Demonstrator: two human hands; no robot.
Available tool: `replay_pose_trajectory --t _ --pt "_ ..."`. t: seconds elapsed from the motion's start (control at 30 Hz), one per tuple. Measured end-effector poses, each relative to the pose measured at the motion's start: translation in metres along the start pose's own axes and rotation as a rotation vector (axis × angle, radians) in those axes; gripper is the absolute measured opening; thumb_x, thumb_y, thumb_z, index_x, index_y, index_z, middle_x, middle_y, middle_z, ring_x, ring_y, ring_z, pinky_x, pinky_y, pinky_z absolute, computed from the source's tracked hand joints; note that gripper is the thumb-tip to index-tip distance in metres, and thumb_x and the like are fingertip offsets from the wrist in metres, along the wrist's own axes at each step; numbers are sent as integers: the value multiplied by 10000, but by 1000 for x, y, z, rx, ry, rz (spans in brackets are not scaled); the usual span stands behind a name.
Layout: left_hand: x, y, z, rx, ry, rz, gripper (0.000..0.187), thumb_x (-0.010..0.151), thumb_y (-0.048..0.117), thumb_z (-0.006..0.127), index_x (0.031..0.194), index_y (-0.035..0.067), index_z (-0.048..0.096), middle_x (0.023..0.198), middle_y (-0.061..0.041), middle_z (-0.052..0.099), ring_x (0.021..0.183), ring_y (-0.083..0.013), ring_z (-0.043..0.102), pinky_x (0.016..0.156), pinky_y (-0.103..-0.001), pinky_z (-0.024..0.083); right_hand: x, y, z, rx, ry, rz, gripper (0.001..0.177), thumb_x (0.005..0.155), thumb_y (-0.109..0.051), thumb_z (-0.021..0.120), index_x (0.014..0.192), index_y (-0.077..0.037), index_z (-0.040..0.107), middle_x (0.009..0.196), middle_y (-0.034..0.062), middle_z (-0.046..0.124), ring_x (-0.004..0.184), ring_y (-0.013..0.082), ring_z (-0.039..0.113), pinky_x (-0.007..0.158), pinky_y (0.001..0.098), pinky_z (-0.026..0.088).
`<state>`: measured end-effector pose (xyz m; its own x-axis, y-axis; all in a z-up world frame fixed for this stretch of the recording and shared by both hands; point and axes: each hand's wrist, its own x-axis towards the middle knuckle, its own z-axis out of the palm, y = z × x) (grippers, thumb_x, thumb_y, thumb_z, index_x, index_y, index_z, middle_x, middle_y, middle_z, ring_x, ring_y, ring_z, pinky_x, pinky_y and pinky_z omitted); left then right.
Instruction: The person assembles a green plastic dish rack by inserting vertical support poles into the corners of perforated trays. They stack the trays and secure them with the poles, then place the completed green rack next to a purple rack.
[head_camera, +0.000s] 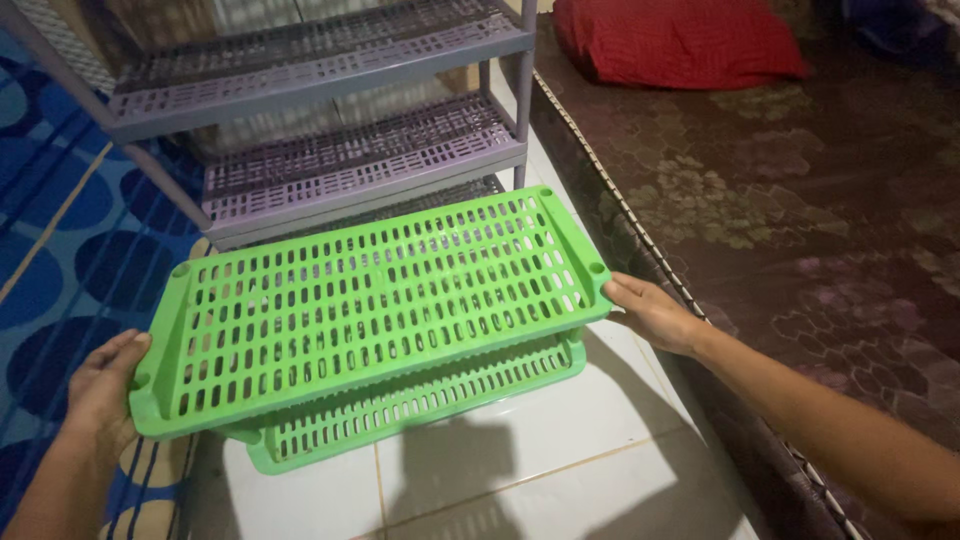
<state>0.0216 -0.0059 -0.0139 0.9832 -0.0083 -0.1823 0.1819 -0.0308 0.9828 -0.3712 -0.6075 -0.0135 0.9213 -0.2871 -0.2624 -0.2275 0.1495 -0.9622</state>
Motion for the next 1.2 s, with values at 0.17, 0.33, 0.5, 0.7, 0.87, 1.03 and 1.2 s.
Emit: replay_pose_trajectory --t 0.17,0.33,0.5,0.7,0.87,1.03,1.2 --pt "5 -3 0 -38 7 28 496 975 186 716 1423 43 559 1320 -150 637 1166 -264 657 941 -390 580 7 7 -2 -14 8 -28 650 971 -365 582 1482 17 453 1441 150 589 1378 274 518 1192 431 379" --pt "18 -17 -10 -23 -37 52 481 981 203 716 1410 38 575 1314 -113 651 1174 -240 654 967 -376 561 10 6 -5 -122 35 57 654 967 -395 541 1503 -38 424 1458 141 582 1385 249 511 1185 430 367" --pt "27 -31 -16 -39 -53 70 459 973 208 722 1384 47 597 1304 -96 652 1160 -211 644 976 -355 539 6 6 -3 -263 27 -48 677 974 -455 509 1504 -38 448 1437 128 604 1378 248 525 1182 433 392" --pt "23 -37 -6 -21 -58 40 358 992 216 696 1322 102 618 1186 -91 676 1031 -215 665 854 -374 553 5 14 -3 -470 108 -59 740 971 -551 457 1531 -66 440 1434 155 612 1371 281 539 1150 430 413" --pt "21 -35 -3 13 -22 44 339 991 234 697 1305 129 624 1125 -70 689 977 -204 674 815 -366 563 10 11 7 -252 126 13 811 970 -593 400 1562 -64 234 1600 110 322 1471 266 357 1128 509 421" --pt "34 -51 -6 50 -14 77 297 1004 251 707 1277 142 666 1101 -58 678 897 -192 612 770 -360 516 28 20 20 -168 188 70 786 969 -590 252 1530 -58 396 1503 188 504 1366 314 477 1095 516 393" --pt "45 -68 -16 26 -9 89 288 952 255 712 1221 155 684 1083 -24 688 938 -164 630 830 -349 527 65 68 -1 -73 398 -42 727 1055 -541 331 1476 29 495 1434 230 560 1331 323 484 1145 434 349"
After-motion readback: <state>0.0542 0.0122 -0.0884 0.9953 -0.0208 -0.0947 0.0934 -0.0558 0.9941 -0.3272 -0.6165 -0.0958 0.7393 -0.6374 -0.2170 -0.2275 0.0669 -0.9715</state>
